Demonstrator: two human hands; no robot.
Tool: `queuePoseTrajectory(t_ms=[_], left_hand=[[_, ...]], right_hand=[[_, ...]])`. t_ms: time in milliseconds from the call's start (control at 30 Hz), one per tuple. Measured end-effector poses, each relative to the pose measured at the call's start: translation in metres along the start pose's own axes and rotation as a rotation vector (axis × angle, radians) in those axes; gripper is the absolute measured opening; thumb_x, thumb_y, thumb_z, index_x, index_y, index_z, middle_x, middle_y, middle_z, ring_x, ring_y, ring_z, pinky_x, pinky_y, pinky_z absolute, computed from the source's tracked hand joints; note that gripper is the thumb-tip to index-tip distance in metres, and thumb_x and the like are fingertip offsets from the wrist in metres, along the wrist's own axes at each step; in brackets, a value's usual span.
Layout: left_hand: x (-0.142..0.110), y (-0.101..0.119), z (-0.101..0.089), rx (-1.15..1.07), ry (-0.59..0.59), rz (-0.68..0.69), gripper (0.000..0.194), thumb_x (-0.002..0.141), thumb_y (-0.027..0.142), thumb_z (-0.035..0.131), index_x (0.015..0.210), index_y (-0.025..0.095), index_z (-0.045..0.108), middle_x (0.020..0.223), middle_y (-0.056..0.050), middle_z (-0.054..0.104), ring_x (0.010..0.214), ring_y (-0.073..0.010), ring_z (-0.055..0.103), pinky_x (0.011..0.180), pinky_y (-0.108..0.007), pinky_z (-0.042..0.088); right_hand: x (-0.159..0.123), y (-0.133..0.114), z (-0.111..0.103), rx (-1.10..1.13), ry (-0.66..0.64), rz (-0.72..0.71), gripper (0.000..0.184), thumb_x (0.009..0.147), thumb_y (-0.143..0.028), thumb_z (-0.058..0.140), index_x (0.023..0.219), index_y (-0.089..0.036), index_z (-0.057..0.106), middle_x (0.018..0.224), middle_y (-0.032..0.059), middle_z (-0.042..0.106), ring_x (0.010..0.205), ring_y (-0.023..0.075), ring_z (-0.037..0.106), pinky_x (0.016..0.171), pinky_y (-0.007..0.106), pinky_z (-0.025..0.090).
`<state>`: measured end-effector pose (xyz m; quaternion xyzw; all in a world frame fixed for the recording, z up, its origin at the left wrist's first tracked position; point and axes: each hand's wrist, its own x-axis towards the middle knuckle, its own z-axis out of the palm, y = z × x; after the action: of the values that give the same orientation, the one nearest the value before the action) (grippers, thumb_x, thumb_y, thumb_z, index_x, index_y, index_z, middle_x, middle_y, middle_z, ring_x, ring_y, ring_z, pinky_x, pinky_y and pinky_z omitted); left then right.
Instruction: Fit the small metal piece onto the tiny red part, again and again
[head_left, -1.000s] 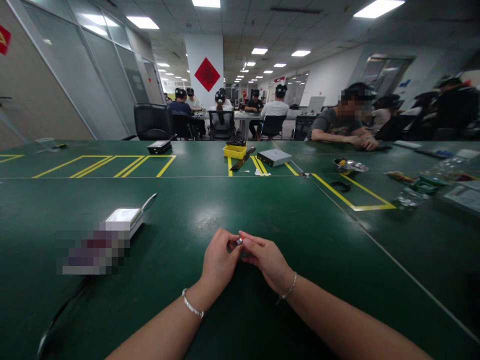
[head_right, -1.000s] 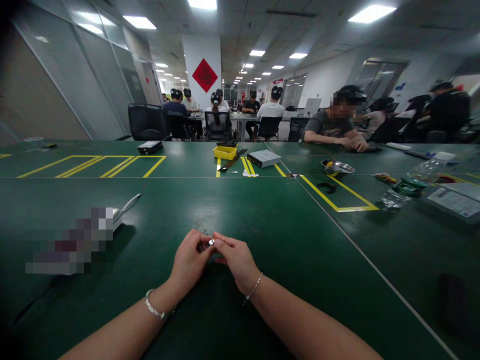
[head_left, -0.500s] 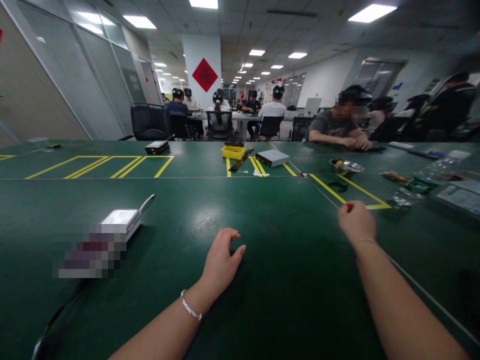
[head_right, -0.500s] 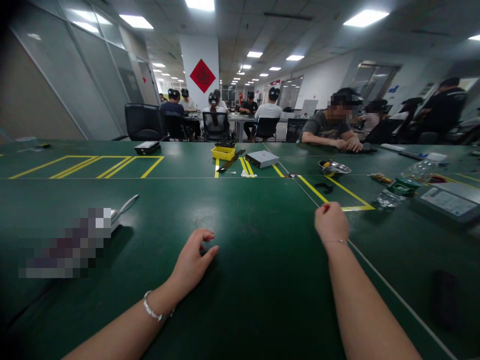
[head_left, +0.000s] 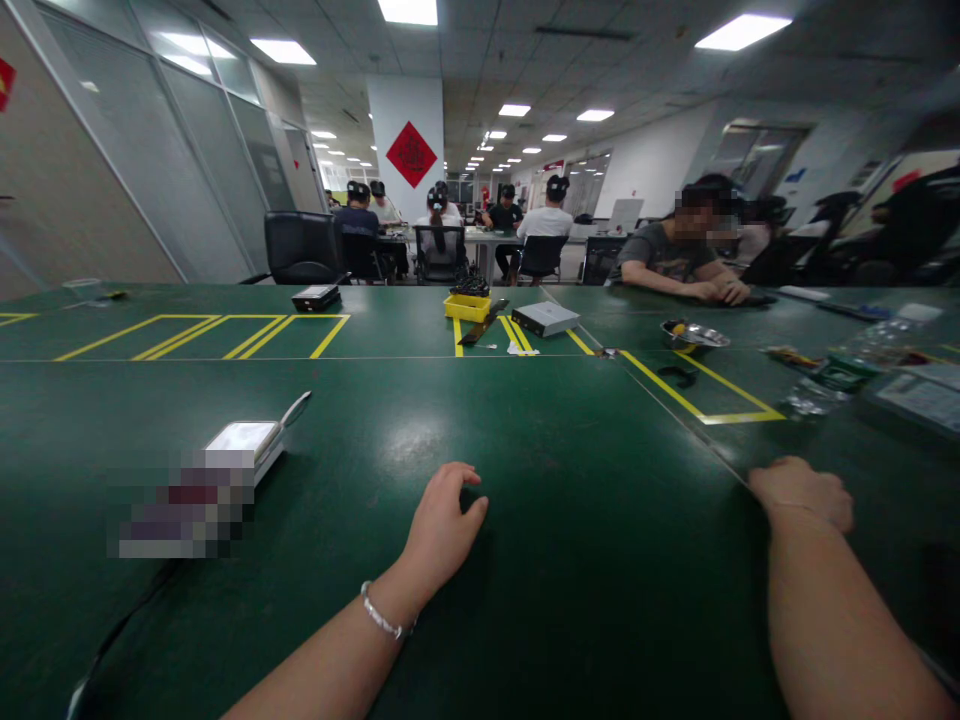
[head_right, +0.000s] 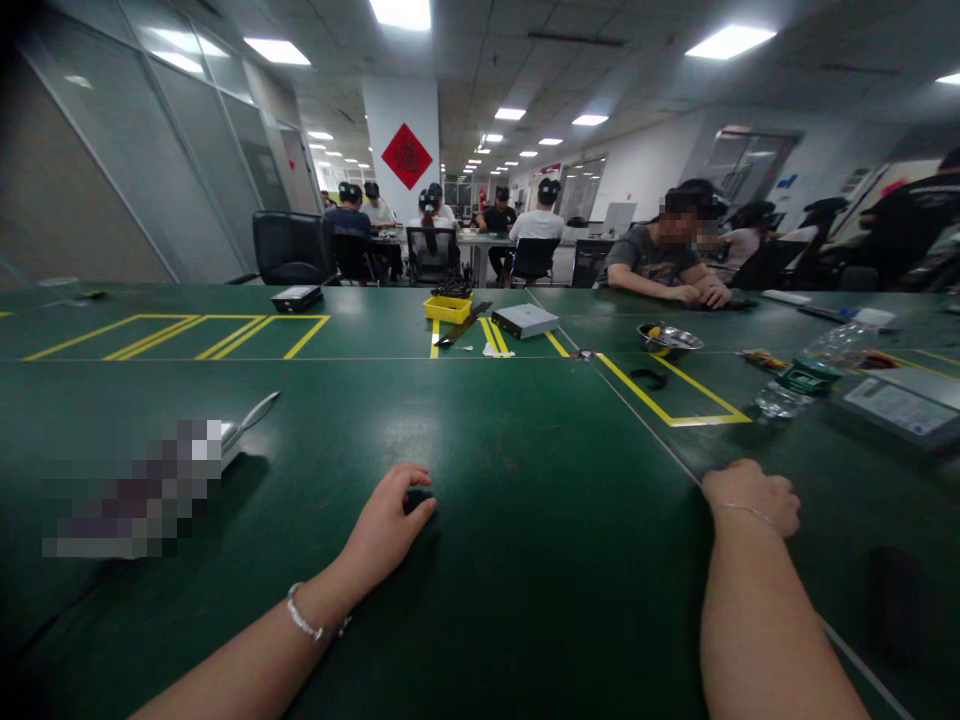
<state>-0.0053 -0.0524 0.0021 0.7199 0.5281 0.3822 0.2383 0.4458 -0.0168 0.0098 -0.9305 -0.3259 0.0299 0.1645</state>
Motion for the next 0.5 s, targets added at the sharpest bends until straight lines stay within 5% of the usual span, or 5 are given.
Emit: queuePoseTrajectory(t_ms=[100, 167, 333, 500], left_hand=[[0.0, 0.001, 0.001, 0.065, -0.011, 0.015, 0.019, 0.07, 0.018, 0.049, 0.088, 0.02, 0.05, 0.103, -0.004, 0.051, 0.101, -0.0169, 0.046, 0.089, -0.035, 0.036], [-0.001, 0.002, 0.0, 0.093, -0.018, 0.016, 0.02, 0.07, 0.018, 0.049, 0.089, 0.02, 0.05, 0.106, -0.004, 0.05, 0.103, -0.017, 0.046, 0.091, -0.035, 0.035], [-0.002, 0.004, 0.0, 0.124, -0.058, -0.008, 0.029, 0.071, 0.018, 0.047, 0.099, 0.021, 0.048, 0.118, -0.004, 0.046, 0.11, -0.0173, 0.042, 0.094, -0.034, 0.033], [-0.002, 0.002, 0.003, 0.156, -0.088, -0.035, 0.048, 0.071, 0.015, 0.044, 0.118, 0.018, 0.037, 0.125, -0.007, 0.041, 0.116, -0.018, 0.036, 0.099, -0.036, 0.026]], right_hand=[[-0.014, -0.018, -0.004, -0.137, -0.02, 0.131, 0.052, 0.066, -0.041, 0.043, 0.113, -0.019, 0.044, 0.117, 0.0236, 0.033, 0.105, 0.0401, 0.034, 0.066, 0.048, 0.037], [-0.028, -0.036, -0.006, -0.164, 0.013, 0.009, 0.054, 0.068, -0.044, 0.039, 0.116, -0.017, 0.041, 0.12, 0.0216, 0.032, 0.109, 0.0386, 0.031, 0.074, 0.048, 0.036], [-0.082, -0.101, 0.004, 0.02, 0.116, -0.633, 0.05, 0.073, -0.038, 0.034, 0.117, -0.014, 0.04, 0.124, 0.0113, 0.033, 0.117, 0.0301, 0.025, 0.094, 0.047, 0.021], [-0.176, -0.153, 0.025, 0.141, -0.147, -1.182, 0.051, 0.078, -0.041, 0.033, 0.121, -0.016, 0.039, 0.129, 0.0066, 0.033, 0.12, 0.0241, 0.023, 0.099, 0.042, 0.018]])
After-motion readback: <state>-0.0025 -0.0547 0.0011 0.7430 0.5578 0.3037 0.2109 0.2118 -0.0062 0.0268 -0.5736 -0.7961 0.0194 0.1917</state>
